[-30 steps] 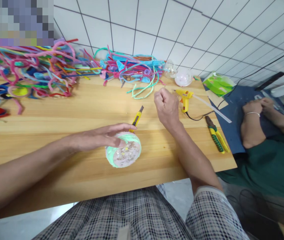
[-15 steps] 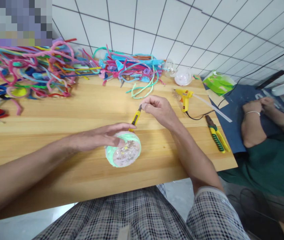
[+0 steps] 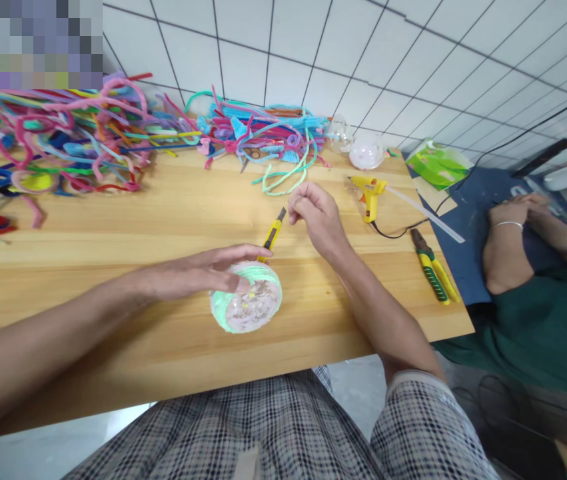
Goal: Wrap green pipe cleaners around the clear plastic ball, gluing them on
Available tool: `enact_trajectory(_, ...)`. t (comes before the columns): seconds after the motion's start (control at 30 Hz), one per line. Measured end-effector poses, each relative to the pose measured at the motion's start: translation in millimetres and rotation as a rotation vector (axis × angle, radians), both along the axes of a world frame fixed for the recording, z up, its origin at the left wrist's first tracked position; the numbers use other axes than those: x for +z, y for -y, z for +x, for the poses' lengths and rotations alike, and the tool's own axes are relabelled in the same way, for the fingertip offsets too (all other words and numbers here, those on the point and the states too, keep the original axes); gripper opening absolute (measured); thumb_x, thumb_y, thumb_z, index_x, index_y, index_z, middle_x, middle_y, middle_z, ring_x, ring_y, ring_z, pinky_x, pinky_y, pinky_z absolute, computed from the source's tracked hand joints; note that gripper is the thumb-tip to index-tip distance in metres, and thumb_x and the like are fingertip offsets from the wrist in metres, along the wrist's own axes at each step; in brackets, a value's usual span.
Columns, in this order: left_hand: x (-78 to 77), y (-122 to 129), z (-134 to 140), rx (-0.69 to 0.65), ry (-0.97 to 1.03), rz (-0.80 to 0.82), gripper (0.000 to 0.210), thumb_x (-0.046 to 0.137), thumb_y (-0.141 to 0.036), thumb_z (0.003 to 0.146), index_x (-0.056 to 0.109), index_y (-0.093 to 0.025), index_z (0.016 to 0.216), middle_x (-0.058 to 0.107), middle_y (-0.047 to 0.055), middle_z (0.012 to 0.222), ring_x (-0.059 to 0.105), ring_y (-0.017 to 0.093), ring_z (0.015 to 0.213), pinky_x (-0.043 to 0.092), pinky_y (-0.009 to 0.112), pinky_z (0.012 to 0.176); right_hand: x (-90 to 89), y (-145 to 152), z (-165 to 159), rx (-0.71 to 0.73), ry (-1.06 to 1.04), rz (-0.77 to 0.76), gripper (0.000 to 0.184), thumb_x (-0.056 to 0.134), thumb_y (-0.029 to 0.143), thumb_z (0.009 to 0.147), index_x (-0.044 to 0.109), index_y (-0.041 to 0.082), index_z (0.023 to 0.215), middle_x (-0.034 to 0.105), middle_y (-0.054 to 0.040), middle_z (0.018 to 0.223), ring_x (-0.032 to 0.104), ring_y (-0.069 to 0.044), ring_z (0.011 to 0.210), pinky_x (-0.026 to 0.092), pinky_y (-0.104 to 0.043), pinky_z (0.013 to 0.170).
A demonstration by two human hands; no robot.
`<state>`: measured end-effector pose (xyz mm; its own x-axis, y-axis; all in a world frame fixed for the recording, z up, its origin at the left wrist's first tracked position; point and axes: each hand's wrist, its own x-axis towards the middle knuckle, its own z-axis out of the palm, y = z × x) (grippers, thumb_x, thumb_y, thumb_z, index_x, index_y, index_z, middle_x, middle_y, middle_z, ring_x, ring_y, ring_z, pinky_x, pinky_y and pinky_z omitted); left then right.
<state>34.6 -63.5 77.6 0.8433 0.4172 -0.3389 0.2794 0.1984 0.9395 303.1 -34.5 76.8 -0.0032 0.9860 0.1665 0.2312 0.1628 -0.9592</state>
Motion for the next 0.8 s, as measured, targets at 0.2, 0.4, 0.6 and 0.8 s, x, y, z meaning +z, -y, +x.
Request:
enact_trajectory(0.2,-0.2,-9.5,-8.7,0.074,0.004,0.043,0.079,0.079,-0.053,0.092,0.056,-0.031,0.165,0.067,0.008,0.156,0.062,0.033,0.142,0.055,0.038,0.111,-11.7,-13.7,26.2,0.011,0.283,0.044,0.016,0.067,0.032,0.091,0.063,0.025,0.077,0.067,0.0014,0.072,0.062,-0.017,0.072,0.054,-0.033,0.072)
enact_trajectory(0.4,8.0,-26.2,-16.9,0.376,0.048,-0.034,0.086,0.081,-0.048,0.083,0.057,-0.028,0.163,0.069,0.008,0.152,0.068,0.032,0.128,0.059,0.037,0.102,-42.1,-0.2,21.8,0.444,0.776,0.143,0.058,0.072,0.055,0.103,0.069,0.024,0.152,0.064,-0.0176,0.169,0.058,-0.037,0.159,0.047,-0.06,0.134)
enact_trajectory(0.6,31.9,-43.7,-23.8,0.66,0.209,-0.016,0.073,0.065,-0.041,0.095,0.056,-0.01,0.16,0.072,0.011,0.145,0.066,0.032,0.134,0.055,0.042,0.115,-55.7,33.4,57.1,0.491,1.077,0.118,0.08,0.048,0.064,0.115,0.044,0.013,0.177,0.04,-0.0238,0.186,0.039,-0.04,0.175,0.034,-0.064,0.144)
enact_trajectory(0.8,25.6,-46.6,-26.9,0.636,0.332,-0.051,0.055,0.058,-0.039,0.105,0.063,-0.008,0.15,0.082,0.007,0.129,0.067,0.034,0.137,0.055,0.04,0.113,-55.2,68.7,67.5,0.377,1.063,0.192,0.068,0.048,0.056,0.116,0.054,0.015,0.17,0.052,-0.0241,0.179,0.049,-0.04,0.168,0.044,-0.065,0.137)
